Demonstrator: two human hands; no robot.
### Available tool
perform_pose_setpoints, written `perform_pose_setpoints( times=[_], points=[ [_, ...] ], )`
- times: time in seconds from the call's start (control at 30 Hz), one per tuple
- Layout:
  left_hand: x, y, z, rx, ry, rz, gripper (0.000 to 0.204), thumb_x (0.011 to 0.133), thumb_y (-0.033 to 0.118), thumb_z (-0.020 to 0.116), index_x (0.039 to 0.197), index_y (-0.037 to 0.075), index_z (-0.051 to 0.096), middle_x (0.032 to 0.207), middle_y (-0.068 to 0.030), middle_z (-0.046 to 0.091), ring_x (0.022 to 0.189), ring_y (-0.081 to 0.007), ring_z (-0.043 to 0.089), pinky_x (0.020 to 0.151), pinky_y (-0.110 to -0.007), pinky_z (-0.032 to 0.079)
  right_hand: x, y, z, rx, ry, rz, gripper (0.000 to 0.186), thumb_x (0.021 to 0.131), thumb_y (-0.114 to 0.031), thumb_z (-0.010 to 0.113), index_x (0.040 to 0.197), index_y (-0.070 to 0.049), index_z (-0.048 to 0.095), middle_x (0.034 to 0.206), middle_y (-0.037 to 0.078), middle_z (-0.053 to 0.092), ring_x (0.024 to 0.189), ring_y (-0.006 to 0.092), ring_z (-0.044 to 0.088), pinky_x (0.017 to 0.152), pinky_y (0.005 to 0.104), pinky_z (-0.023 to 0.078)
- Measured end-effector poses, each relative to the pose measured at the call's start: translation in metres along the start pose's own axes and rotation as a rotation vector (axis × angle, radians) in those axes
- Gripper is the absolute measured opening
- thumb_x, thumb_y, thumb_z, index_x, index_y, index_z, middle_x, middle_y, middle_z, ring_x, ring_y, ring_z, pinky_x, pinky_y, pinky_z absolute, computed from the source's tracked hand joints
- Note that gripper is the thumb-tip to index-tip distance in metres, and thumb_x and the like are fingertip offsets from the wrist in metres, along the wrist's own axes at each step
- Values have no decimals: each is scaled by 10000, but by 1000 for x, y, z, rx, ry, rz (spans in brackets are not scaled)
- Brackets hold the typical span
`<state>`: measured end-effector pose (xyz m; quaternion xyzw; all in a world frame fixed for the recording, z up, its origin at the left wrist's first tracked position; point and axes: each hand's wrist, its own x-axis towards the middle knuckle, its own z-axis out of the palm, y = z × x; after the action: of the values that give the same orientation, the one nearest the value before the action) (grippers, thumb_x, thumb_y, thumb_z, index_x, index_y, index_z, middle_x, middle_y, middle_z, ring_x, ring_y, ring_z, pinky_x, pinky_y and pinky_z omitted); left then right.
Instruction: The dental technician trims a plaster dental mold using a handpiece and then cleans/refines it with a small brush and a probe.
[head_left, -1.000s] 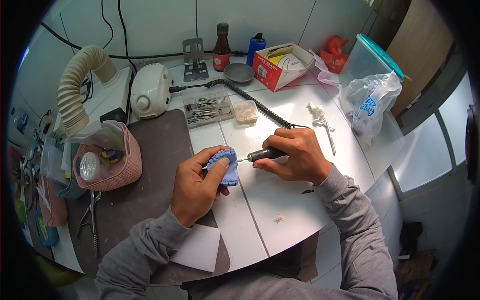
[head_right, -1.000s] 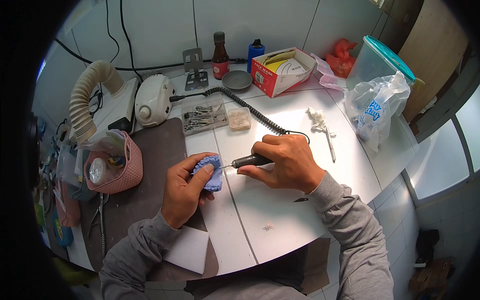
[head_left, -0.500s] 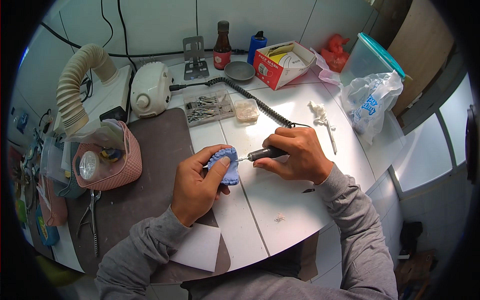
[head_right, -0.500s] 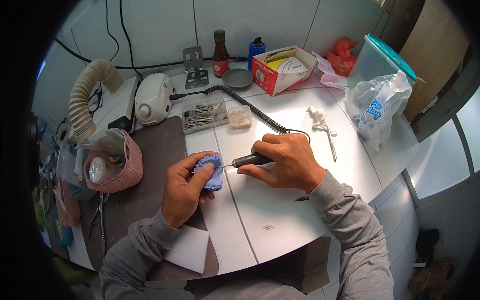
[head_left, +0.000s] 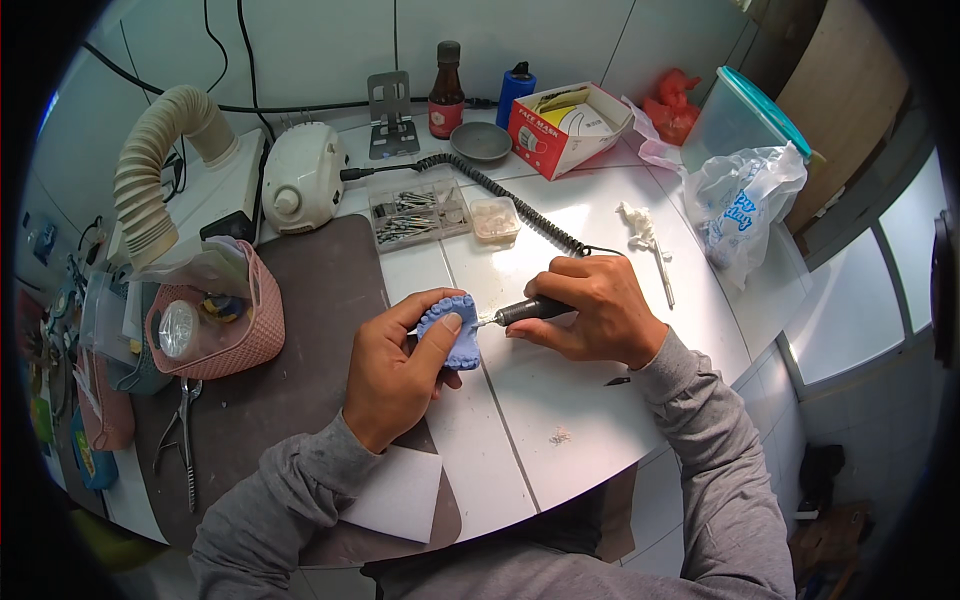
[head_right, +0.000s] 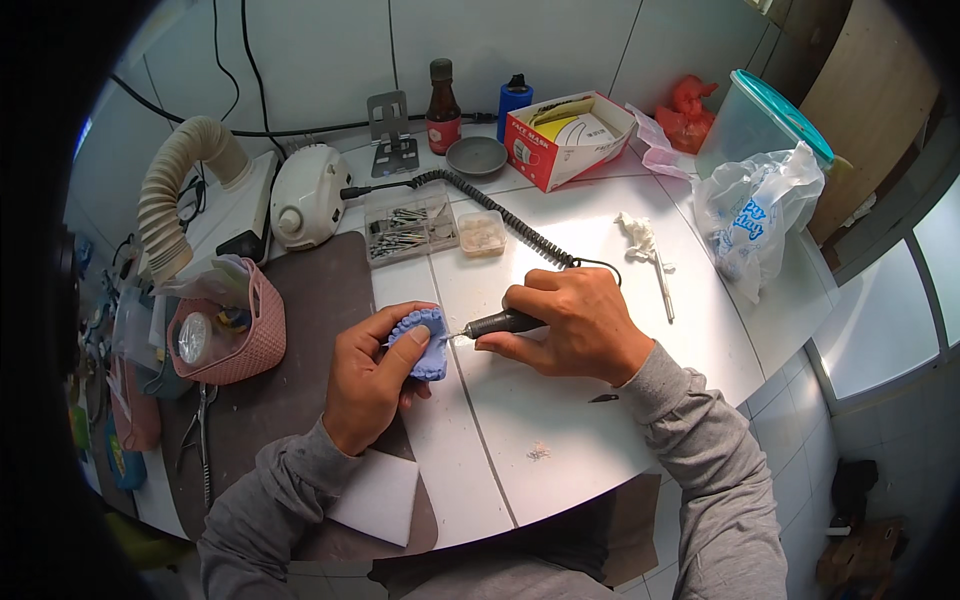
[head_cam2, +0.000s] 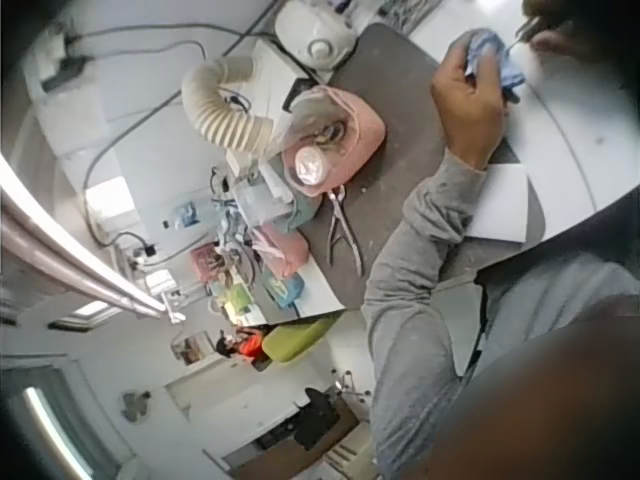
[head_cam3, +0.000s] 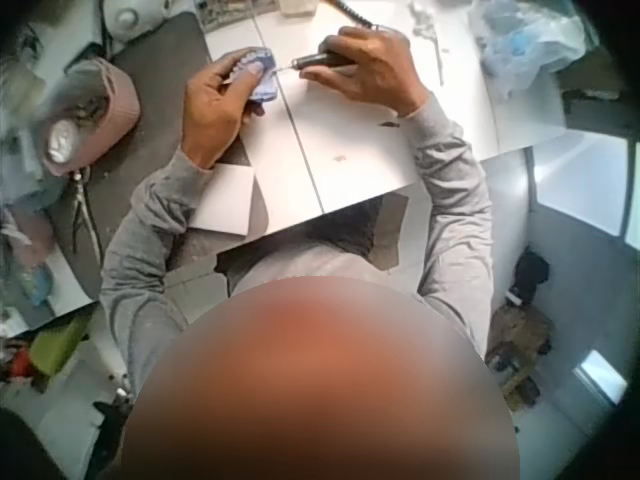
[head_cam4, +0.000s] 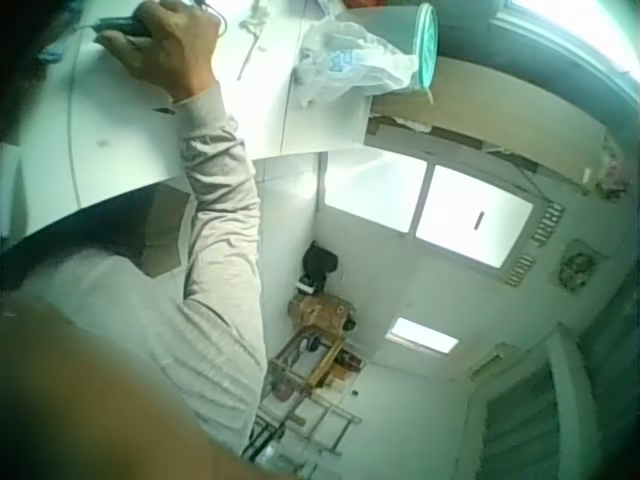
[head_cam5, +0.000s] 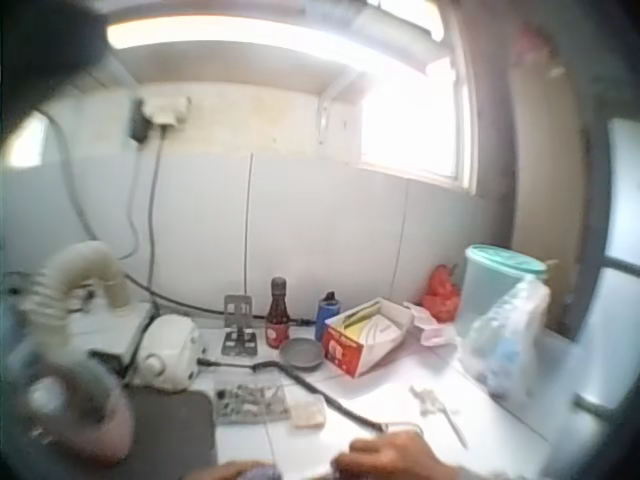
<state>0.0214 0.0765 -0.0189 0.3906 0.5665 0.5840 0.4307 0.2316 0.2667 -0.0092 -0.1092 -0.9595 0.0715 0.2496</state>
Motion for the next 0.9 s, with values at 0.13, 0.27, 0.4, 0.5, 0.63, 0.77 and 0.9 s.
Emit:
perform_pose_setpoints(
  times=[0.13, 0.27, 0.4, 0.5, 0.63, 0.77, 0.9],
  points=[
    [-2, 3, 2, 21, -11, -3, 354, 1135, 188, 677, 1413, -24, 731, 876, -61, 743, 614, -91, 698, 494, -218, 519, 0, -1, -2, -41, 50, -3, 481, 891, -567, 926, 863, -118, 755, 728, 27, 639, 556, 236, 626, 528, 398, 462],
    [-2, 1, 0, 29, -20, -4, 371, 1132, 196, 680, 1425, -27, 726, 872, -65, 738, 614, -93, 697, 495, -220, 523, 1, 0, 1, -34, 93, 8, 478, 890, -562, 926, 871, -117, 752, 722, 24, 634, 553, 227, 619, 528, 400, 463],
    [-3, 2, 1, 19, -31, 4, 376, 1132, 198, 680, 1426, -33, 724, 874, -65, 733, 607, -91, 686, 504, -220, 531, 1, 0, -1, 0, 87, 27, 469, 893, -544, 930, 870, -111, 752, 716, 28, 635, 554, 238, 624, 527, 401, 464],
    [-2, 0, 1, 12, -20, 16, 375, 1133, 199, 679, 1421, -37, 722, 878, -65, 732, 607, -89, 680, 510, -220, 536, 1, -1, -4, 2, 9, -1, 452, 892, -518, 940, 870, -107, 753, 712, 32, 637, 554, 249, 629, 527, 401, 468],
    [-3, 1, 0, -7, -37, 30, 382, 1134, 199, 677, 1425, -46, 710, 883, -63, 729, 614, -84, 676, 514, -222, 541, 0, -1, 0, 28, 48, -8, 464, 895, -529, 933, 854, -104, 752, 711, 38, 641, 551, 257, 630, 525, 402, 468],
    [-3, 5, 1, -5, -68, -2, 388, 1135, 200, 676, 1432, -48, 702, 880, -58, 723, 615, -82, 673, 520, -219, 543, -1, 2, 0, 63, 62, 25, 471, 898, -532, 930, 849, -100, 751, 706, 39, 641, 543, 247, 619, 520, 405, 468],
    [-4, 4, 0, -17, -63, 4, 382, 1135, 198, 674, 1429, -44, 706, 868, -49, 715, 620, -81, 673, 526, -215, 542, 0, 1, -5, 50, -27, -34, 452, 899, -506, 940, 856, -98, 750, 702, 38, 642, 532, 236, 610, 515, 405, 466]
  ],
)
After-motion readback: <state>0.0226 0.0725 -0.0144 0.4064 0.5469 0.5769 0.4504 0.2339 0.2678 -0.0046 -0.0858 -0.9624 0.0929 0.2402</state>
